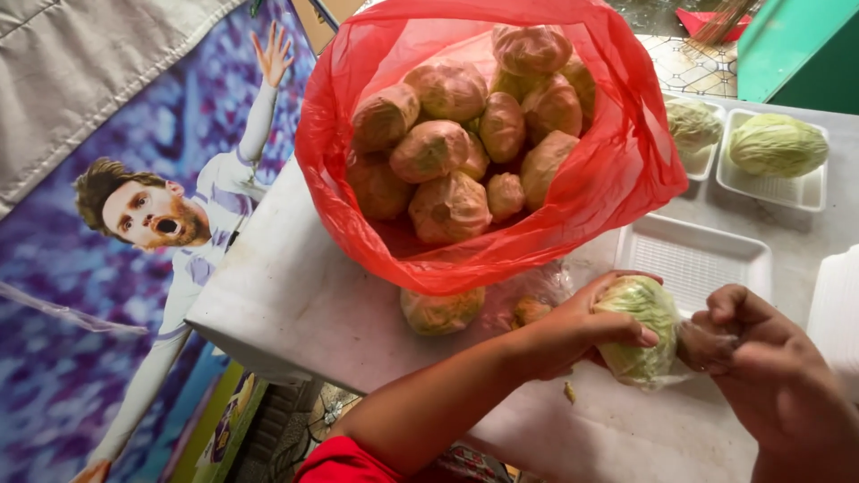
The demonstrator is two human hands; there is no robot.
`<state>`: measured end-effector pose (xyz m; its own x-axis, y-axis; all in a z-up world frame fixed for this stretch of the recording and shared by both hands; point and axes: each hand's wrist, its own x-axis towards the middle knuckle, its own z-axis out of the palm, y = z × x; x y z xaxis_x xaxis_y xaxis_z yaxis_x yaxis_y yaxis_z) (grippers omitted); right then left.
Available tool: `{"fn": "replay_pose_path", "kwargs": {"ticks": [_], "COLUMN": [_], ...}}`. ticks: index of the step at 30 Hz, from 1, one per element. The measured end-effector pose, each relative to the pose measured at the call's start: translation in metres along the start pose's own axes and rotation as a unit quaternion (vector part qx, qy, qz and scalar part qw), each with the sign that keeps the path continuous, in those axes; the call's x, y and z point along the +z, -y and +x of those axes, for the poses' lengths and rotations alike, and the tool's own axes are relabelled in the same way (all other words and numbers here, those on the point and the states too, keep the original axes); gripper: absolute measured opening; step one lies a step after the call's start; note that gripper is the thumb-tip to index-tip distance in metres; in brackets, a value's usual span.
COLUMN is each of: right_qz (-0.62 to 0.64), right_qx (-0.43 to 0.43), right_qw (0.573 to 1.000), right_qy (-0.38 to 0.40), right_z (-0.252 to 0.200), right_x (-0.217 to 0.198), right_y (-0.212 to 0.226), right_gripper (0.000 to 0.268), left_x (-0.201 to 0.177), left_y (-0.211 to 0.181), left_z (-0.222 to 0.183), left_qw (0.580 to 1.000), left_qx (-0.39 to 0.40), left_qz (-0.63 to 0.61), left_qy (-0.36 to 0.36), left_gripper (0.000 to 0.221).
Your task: The person takes cabbages from a red bag, weighs them one at a time on a digital scale, wraps them in clear plastic film by hand, and places them into white plastic trays.
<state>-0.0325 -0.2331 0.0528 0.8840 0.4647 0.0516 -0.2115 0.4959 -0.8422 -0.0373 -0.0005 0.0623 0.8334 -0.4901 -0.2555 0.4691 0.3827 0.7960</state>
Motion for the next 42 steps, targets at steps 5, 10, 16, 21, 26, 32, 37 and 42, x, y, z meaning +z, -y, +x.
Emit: {"fn": "replay_pose_path", "kwargs": {"ticks": [5,10,16,21,26,32,37,42], "right_qz": [-0.339,-0.564,-0.127,0.129,0.232,0.256,0.142,-0.151], "right_qx": [-0.064,-0.18,-0.189,-0.116,-0.064,-0.044,-0.102,-0.211], "right_qw": [0.915,0.748,0.888,0.971,0.962,0.949,0.971,0.941], "right_qy": [-0.209,-0.301,-0.4,-0.164,-0.13,-0.177,-0.16,-0.216], "right_z": [0.001,0.009,0.029,0.024,0.022,0.024,0.015,0.011], "right_x": [0.028,0.041,0.021,-0.012,-0.03,-0.013,0.005,0.026], "right_y": [-0.008,-0.018,-0.002,-0.001,-0.003,-0.005,0.013,-0.004], "right_gripper": [0.03,0.008,0.012,0.007,0.019,0.01,0.027,0.047], "left_x": [0.0,0.008,-0.008,-0.017,-0.031,-0.041,-0.018,-0.029], "left_y": [-0.001,0.0,0.008,0.011,0.023,0.032,0.007,0.01], "left_z": [-0.002,-0.01,-0.014,0.0,0.01,0.012,-0.004,0.0], "left_qw": [0.999,0.989,0.941,0.957,0.946,0.862,0.885,0.935], "left_qx": [0.033,0.073,0.26,0.206,0.119,-0.083,0.021,0.168], "left_qz": [0.008,0.125,0.141,-0.013,-0.181,-0.348,-0.326,-0.234], "left_qy": [0.013,-0.005,0.162,0.205,0.24,0.358,0.331,0.206], "left_gripper": [0.088,0.098,0.091,0.091,0.099,0.074,0.067,0.074]}}
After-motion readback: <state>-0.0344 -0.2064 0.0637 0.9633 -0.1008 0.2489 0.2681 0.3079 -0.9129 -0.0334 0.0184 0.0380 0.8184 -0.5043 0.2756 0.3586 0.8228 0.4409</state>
